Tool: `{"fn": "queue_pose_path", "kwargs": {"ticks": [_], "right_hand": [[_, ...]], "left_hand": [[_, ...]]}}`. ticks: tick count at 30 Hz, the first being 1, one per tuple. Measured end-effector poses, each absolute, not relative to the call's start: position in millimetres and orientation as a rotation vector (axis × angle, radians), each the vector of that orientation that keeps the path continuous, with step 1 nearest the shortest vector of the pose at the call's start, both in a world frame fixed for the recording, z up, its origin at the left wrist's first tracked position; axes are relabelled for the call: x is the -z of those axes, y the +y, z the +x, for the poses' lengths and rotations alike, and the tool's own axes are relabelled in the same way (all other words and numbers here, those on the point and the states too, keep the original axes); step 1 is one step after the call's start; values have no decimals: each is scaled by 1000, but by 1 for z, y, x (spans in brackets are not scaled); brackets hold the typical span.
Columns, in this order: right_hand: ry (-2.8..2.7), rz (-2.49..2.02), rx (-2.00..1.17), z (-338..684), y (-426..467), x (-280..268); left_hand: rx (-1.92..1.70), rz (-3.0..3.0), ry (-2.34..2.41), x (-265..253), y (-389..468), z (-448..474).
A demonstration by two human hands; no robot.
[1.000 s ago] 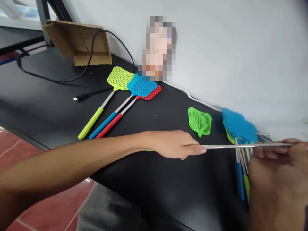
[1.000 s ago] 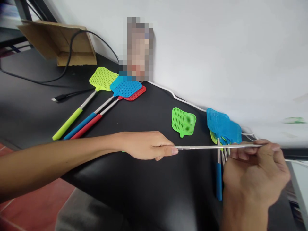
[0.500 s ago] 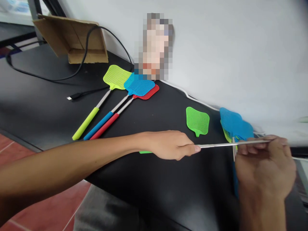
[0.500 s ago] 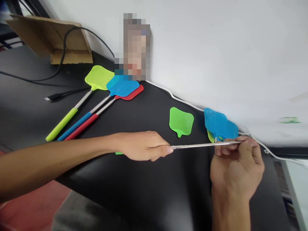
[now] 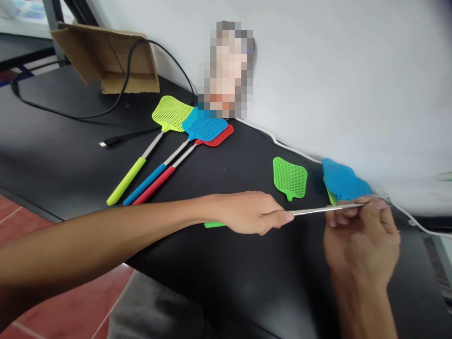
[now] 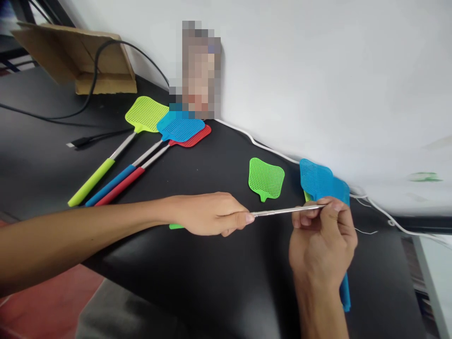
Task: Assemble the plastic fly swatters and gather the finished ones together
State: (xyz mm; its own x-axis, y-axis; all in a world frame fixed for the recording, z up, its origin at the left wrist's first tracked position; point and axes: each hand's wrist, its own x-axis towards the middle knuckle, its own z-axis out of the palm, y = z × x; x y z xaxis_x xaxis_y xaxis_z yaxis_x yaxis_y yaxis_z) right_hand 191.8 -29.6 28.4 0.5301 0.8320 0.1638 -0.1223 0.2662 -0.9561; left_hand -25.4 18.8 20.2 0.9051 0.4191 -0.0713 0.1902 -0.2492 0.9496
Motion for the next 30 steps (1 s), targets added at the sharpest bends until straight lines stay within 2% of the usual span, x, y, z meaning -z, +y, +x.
{"fn": "queue_pose_path", "kwargs": {"ticks": [30], "right_hand": [[-855, -1116, -866, 165, -42, -24]], "left_hand": [[-246, 1835, 469, -20, 19, -23]]}}
